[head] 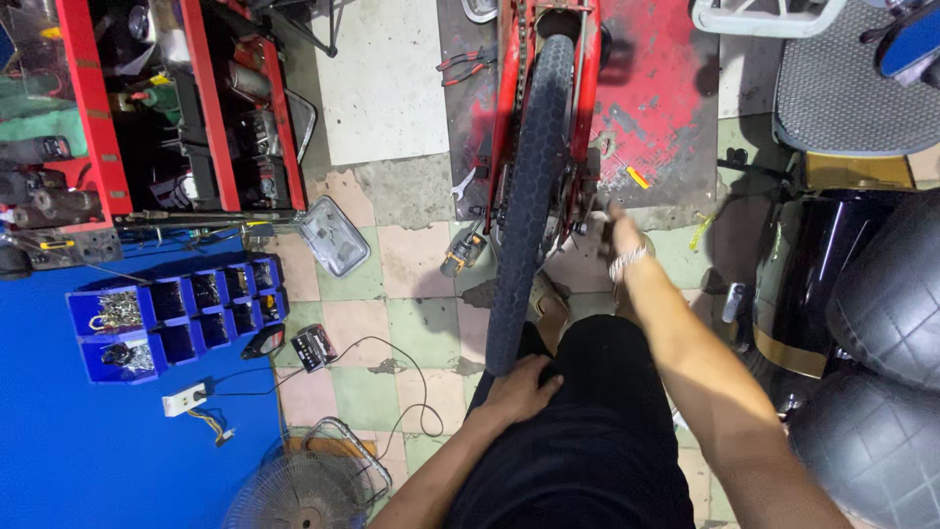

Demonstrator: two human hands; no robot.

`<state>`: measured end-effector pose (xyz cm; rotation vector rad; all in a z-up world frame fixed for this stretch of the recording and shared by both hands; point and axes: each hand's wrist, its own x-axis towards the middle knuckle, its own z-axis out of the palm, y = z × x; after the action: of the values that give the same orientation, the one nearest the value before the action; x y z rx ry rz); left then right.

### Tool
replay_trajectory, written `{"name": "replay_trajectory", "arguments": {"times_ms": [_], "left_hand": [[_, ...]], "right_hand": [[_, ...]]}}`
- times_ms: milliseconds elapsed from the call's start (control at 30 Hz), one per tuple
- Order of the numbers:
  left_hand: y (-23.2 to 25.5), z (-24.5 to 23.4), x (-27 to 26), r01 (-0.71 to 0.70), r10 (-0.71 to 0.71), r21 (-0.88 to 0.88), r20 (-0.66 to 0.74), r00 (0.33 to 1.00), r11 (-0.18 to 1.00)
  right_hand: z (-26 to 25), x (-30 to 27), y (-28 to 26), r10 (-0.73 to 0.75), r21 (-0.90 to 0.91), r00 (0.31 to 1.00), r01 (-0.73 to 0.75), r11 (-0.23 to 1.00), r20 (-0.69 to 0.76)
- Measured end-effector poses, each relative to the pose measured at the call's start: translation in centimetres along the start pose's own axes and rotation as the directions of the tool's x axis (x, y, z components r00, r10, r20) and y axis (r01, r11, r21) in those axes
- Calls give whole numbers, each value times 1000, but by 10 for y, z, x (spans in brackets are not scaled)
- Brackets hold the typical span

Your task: The person works on the rear wheel of a red motorcycle using a wrench and pliers. They rotate the wheel and use the tools to tighten or loosen components on the axle and hub assembly.

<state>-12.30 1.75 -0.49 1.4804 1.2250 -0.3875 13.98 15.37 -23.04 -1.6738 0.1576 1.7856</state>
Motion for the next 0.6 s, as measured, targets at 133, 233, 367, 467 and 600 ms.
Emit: {"name": "replay_trajectory", "arguments": {"times_ms": [133,233,367,467,600], "left_hand": [[2,-2,-3,-4,4,15,11,1000,1000],[3,-5,-3,12,-12,-4,11,1000,1000],[1,-5,1,49,-48,-36,33,998,998],[-1,-2,3,25,-24,-55,26,999,998],[1,-2,8,102,-93,-92,95,991,991]], "right_hand": [[12,-15,-68,-31,309,999,22,951,25],[10,-71,-80,-239,495,949,108,862,208],[-7,-157,-33,-270,284,896,172,943,353],[-19,-175,14,-60,399,954,-66,914,295],[-22,-127,56,-20,147,932,-36,988,361]]}}
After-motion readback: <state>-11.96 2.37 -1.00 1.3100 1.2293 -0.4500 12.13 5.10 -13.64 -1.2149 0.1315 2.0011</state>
